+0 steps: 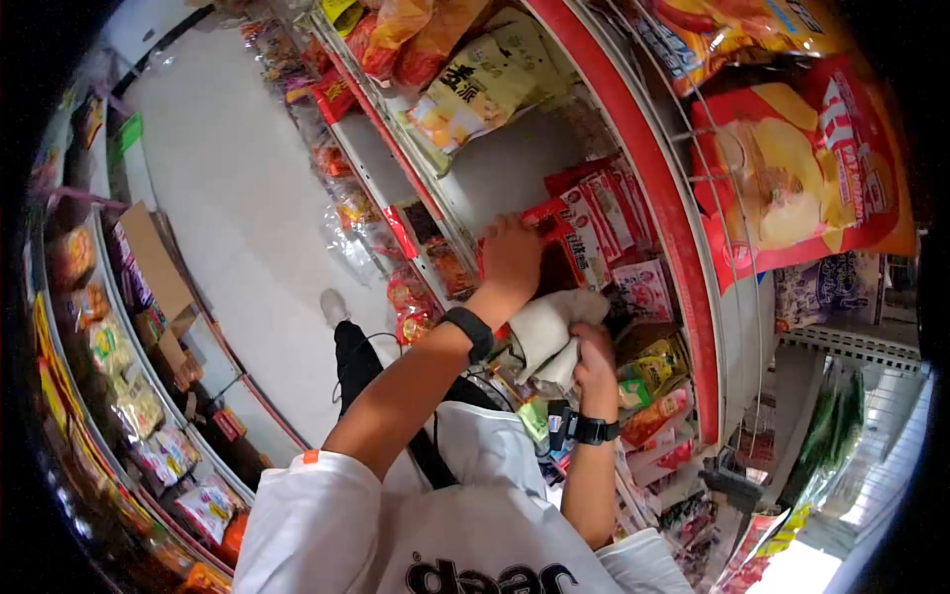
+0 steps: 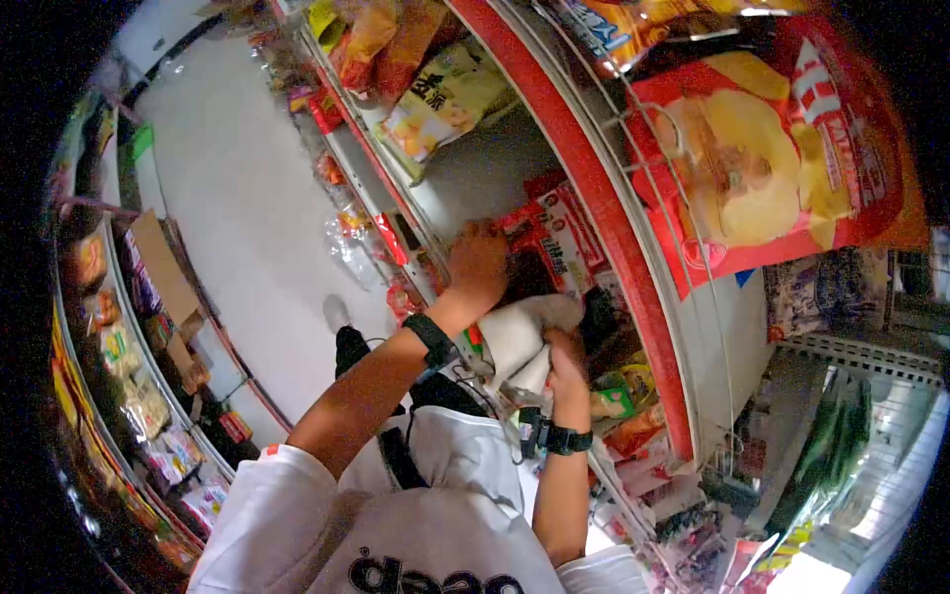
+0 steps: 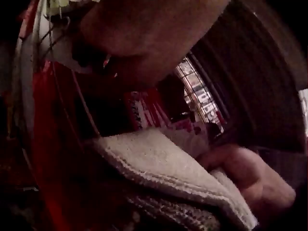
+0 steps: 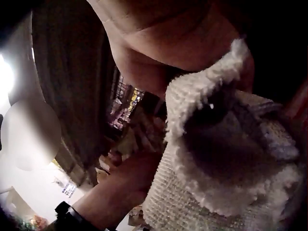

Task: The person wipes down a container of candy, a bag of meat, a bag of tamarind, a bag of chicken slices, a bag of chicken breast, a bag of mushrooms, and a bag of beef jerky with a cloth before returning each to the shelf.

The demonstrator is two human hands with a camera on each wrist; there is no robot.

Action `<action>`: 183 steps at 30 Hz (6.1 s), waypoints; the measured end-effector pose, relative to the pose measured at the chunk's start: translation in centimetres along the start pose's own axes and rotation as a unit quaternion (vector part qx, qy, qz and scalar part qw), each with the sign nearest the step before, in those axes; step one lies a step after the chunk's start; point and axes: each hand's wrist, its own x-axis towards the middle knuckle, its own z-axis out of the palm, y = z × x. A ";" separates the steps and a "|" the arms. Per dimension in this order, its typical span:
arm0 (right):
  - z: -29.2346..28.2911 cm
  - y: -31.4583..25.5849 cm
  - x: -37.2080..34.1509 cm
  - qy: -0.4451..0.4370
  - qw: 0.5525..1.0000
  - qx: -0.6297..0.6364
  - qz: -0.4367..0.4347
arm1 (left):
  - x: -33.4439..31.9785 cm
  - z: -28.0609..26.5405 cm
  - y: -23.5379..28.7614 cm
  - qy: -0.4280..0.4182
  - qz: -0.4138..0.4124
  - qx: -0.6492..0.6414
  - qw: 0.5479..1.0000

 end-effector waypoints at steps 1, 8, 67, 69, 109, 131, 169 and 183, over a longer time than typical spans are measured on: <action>0.2 -0.3 -0.3 0.024 0.999 -0.027 0.015 | 0.0 0.6 -0.1 0.021 0.035 0.016 0.999; -1.0 1.3 1.2 0.069 0.997 -0.006 0.042 | 0.2 1.3 -0.2 0.013 0.112 -0.077 0.991; 37.7 1.4 -17.5 -0.301 0.768 -0.385 -0.415 | -10.6 -23.7 -25.8 -0.094 -0.237 -0.864 0.433; 38.8 1.6 -19.7 -0.323 0.718 -0.413 -0.457 | -10.2 -24.7 -27.1 -0.061 -0.223 -0.859 0.458; 41.9 -0.4 -21.1 -0.444 0.625 -0.422 -0.483 | -8.7 -30.8 -34.1 -0.125 -0.010 -0.932 0.339; 39.4 2.2 -19.2 -0.485 0.694 -0.340 -0.410 | -10.3 -28.4 -32.1 -0.123 -0.007 -0.930 0.345; 38.0 0.9 -22.3 -0.323 0.933 0.152 -0.043 | -10.3 -30.3 -27.4 0.110 -0.163 -0.469 0.861; 38.6 -0.7 -22.9 -0.274 0.749 -0.325 -0.509 | -11.8 -33.4 -26.3 -0.018 -0.119 -0.886 0.447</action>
